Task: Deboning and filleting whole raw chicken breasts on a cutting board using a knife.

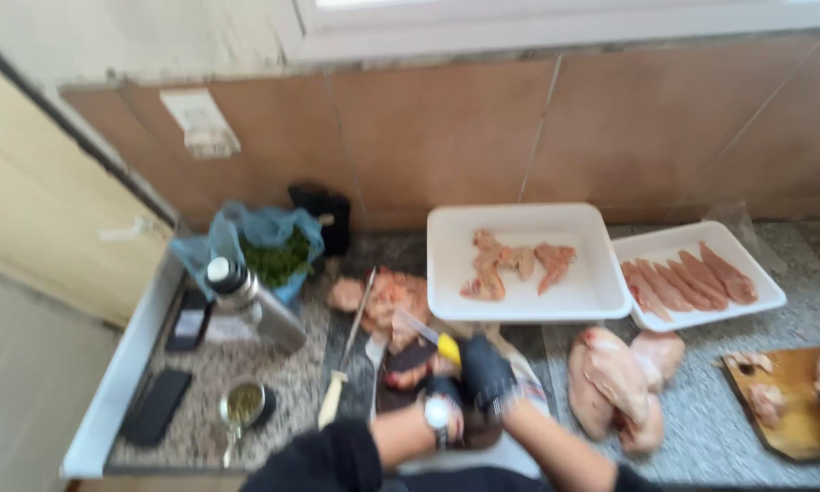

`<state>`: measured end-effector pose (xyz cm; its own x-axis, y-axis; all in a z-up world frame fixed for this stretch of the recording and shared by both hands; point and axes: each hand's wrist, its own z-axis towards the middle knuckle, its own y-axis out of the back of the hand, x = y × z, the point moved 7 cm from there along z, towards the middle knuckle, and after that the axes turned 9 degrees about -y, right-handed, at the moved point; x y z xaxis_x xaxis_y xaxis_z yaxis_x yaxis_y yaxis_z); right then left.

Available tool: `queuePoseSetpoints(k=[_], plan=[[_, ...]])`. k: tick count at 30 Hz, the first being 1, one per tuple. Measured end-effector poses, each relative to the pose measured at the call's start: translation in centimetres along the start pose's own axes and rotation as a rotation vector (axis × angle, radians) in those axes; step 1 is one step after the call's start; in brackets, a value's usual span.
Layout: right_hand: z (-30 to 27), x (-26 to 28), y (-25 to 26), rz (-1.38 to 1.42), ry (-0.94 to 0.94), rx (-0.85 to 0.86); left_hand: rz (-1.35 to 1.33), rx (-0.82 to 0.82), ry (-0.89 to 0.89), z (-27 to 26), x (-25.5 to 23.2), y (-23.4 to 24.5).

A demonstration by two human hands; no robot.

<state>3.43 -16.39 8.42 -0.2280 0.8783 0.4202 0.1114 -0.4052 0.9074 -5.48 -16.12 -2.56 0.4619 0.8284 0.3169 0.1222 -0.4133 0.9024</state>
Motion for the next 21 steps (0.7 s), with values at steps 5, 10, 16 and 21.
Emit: queuePoseSetpoints(k=[5,10,16,21], plan=[[-0.6,-0.8,0.2,0.048,-0.124,0.025,0.086,0.094,-0.021,3.3,2.5,-7.8],[-0.8,-0.4,3.4,0.177,-0.212,0.042,0.160,0.212,-0.046,5.8,6.5,-13.7],[-1.2,-1.4,2.9,0.327,-0.098,-0.022,0.157,0.398,-0.094,5.6,7.9,-15.3],[-0.4,-2.7,2.0,0.216,-0.298,0.101,0.113,0.345,-0.136,1.3,9.1,-9.8]])
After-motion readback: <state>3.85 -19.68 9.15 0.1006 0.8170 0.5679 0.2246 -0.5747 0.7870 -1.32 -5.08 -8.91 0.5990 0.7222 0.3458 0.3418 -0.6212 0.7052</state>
